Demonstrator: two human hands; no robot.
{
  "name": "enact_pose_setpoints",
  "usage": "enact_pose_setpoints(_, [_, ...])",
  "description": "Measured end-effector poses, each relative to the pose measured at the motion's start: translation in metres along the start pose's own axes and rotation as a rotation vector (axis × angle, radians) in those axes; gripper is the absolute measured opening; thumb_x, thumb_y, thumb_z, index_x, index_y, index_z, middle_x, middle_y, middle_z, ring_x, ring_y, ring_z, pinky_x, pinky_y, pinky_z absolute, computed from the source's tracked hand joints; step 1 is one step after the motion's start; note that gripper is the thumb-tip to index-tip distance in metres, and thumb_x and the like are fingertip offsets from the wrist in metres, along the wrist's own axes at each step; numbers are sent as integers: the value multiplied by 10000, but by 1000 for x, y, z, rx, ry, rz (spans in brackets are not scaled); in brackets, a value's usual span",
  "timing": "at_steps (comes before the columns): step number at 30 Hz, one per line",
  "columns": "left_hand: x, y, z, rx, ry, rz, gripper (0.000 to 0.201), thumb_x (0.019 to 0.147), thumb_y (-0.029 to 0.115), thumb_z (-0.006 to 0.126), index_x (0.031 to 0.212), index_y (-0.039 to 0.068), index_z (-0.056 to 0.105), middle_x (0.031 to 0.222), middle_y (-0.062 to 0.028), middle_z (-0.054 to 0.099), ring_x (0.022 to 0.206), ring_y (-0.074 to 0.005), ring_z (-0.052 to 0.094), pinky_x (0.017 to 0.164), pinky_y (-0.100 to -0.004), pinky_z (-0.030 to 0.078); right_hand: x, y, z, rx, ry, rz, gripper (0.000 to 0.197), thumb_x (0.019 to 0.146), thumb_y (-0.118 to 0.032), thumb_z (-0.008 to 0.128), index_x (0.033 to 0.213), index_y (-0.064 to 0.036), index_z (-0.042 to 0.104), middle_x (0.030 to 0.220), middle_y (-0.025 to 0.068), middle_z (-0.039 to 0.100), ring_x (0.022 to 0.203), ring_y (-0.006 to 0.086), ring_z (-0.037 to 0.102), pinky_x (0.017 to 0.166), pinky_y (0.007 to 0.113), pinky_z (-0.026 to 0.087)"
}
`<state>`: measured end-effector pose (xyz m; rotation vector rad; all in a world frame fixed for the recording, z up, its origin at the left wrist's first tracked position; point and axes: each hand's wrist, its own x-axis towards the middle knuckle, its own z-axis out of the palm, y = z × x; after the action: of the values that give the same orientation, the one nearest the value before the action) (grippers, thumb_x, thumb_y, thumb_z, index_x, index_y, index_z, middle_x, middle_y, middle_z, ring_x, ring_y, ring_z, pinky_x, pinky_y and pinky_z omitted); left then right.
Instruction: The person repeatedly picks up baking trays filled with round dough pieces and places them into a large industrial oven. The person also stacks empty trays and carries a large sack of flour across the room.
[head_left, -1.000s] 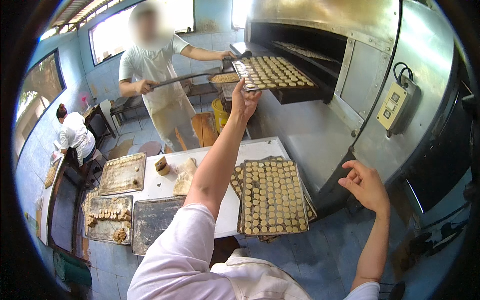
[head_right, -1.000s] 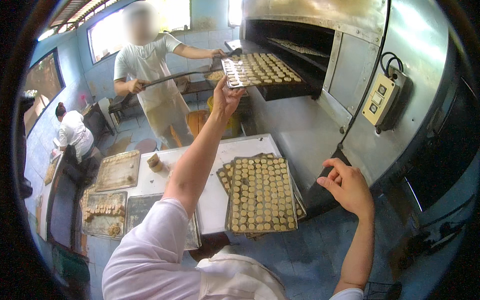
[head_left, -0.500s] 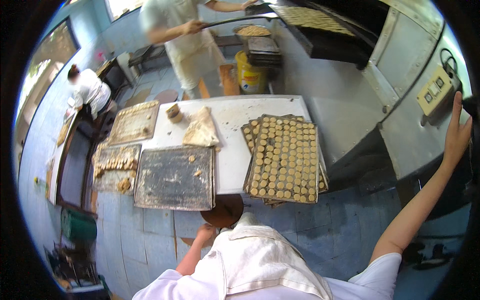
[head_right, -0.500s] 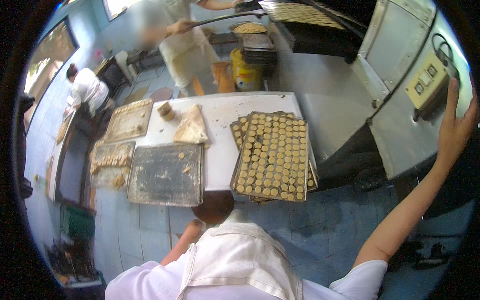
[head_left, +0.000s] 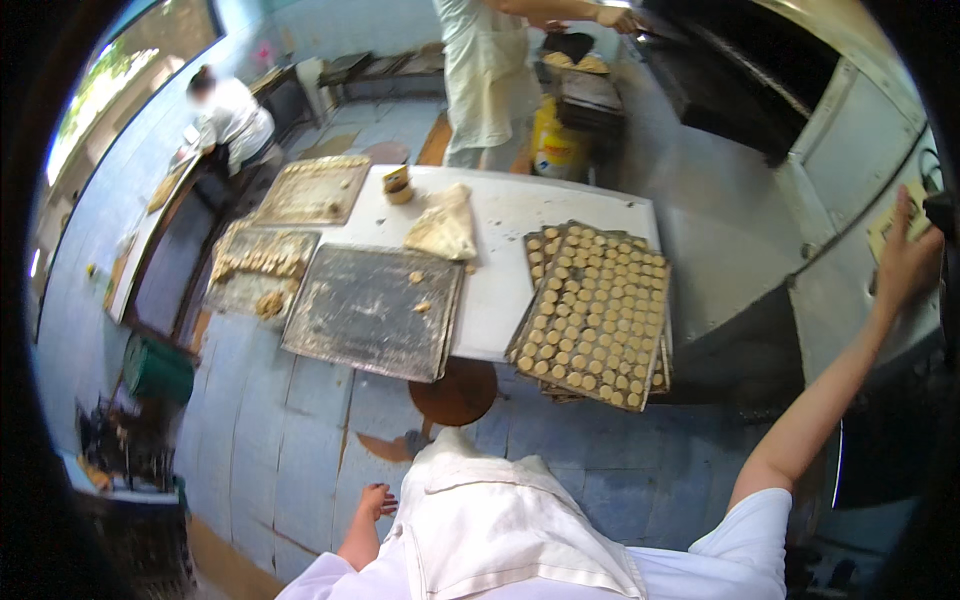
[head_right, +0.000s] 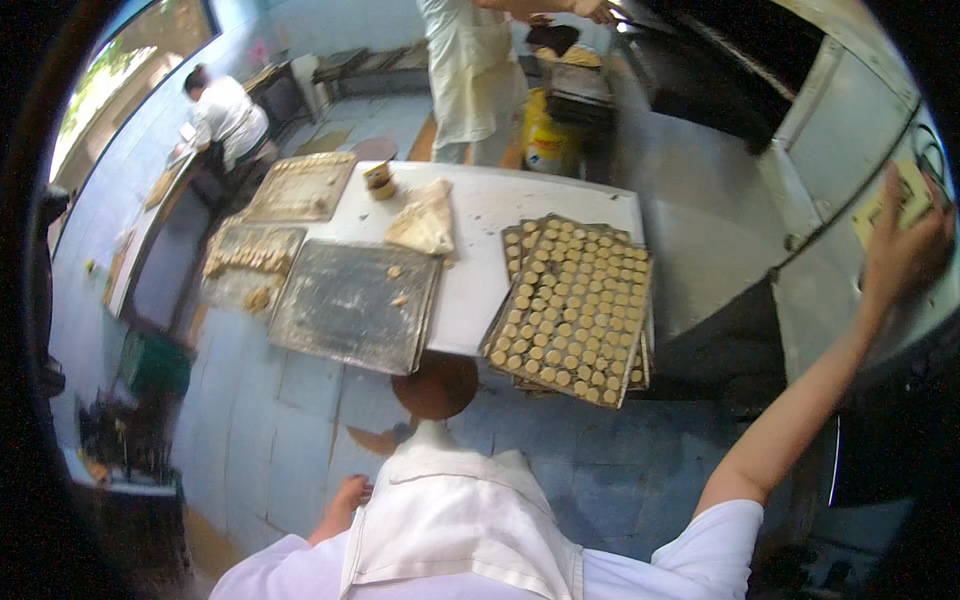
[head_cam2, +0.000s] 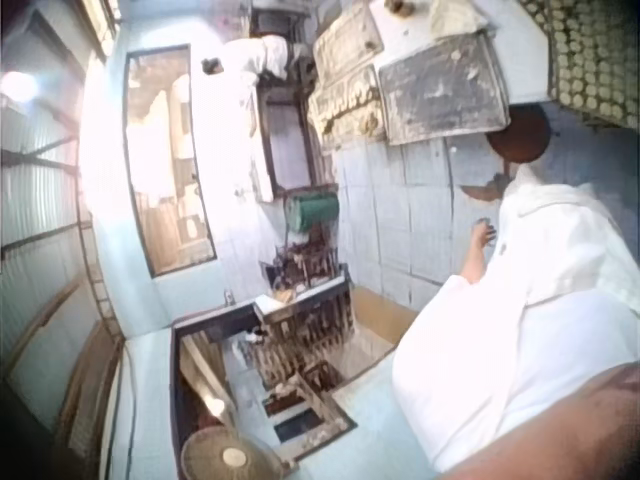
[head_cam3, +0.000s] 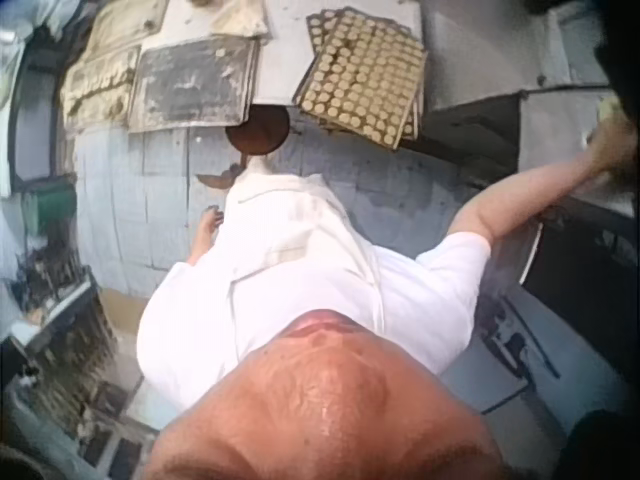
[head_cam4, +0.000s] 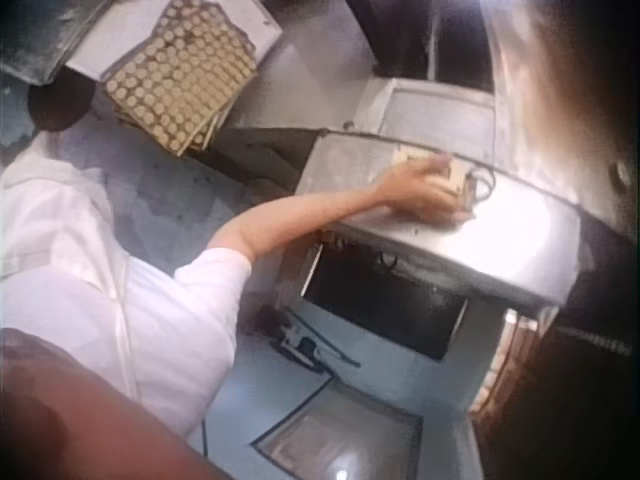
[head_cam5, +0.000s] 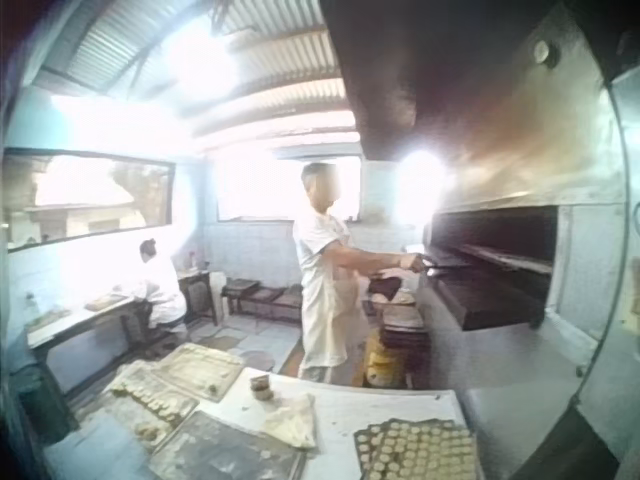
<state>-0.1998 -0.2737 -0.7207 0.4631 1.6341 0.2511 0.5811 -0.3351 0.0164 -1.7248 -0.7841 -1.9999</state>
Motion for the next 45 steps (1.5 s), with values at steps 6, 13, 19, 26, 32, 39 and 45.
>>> enact_pose_setpoints(6, [37,66,18,161,-116,143,356,1000,211,614,1319,69,545,1044,-157,663,848,-334,716,696,-474,620,-7,-30,-7,292,-5,10,641,941,-540,691,1366,-86,538,1525,326,358,1459,449,338,1170,541,325])
enact_pose_setpoints(13, [85,173,-8,96,-232,333,257,1016,196,583,1245,81,570,940,-115,677,788,-299,721,664,-454,595,6,-11,-41,280,-234,-1,598,949,-339,725,1416,-74,462,1610,311,209,1494,464,269,1177,558,301])
enact_pose_setpoints(19, [100,179,-64,64,-208,278,288,1006,192,594,1263,71,546,971,-131,666,819,-322,722,665,-473,598,7,-3,-37,339,-401,109,665,935,-268,731,1496,-156,393,1672,261,80,1540,424,198,1211,508,283])
enact_pose_setpoints(26, [152,110,-184,453,-288,395,307,987,167,600,1267,62,530,967,-185,657,810,-381,714,690,-544,611,6,15,-34,292,-419,92,673,941,-237,728,1512,-160,381,1676,253,82,1554,415,154,1223,497,257])
enact_pose_setpoints(32, [157,103,-197,106,-107,102,337,985,186,591,1283,45,525,990,-199,653,839,-381,705,690,-539,607,23,5,-46,175,-431,42,694,953,-259,727,1518,-99,357,1646,293,159,1541,442,158,1218,529,246])
enact_pose_setpoints(39, [121,133,-150,1,-99,144,406,1004,209,569,1368,42,500,1108,-201,648,942,-360,696,774,-497,603,-84,-241,-50,436,-199,60,417,978,-282,700,1305,-71,550,1280,173,576,1268,347,533,1080,468,419])
enact_pose_setpoints(45, [72,148,-121,-80,-50,248,483,1021,224,565,1447,21,459,1184,-220,643,1004,-372,692,837,-488,595,-323,-476,-8,1116,-1591,-11,408,913,-131,670,1317,-77,640,1299,174,663,1215,343,620,1019,434,499])
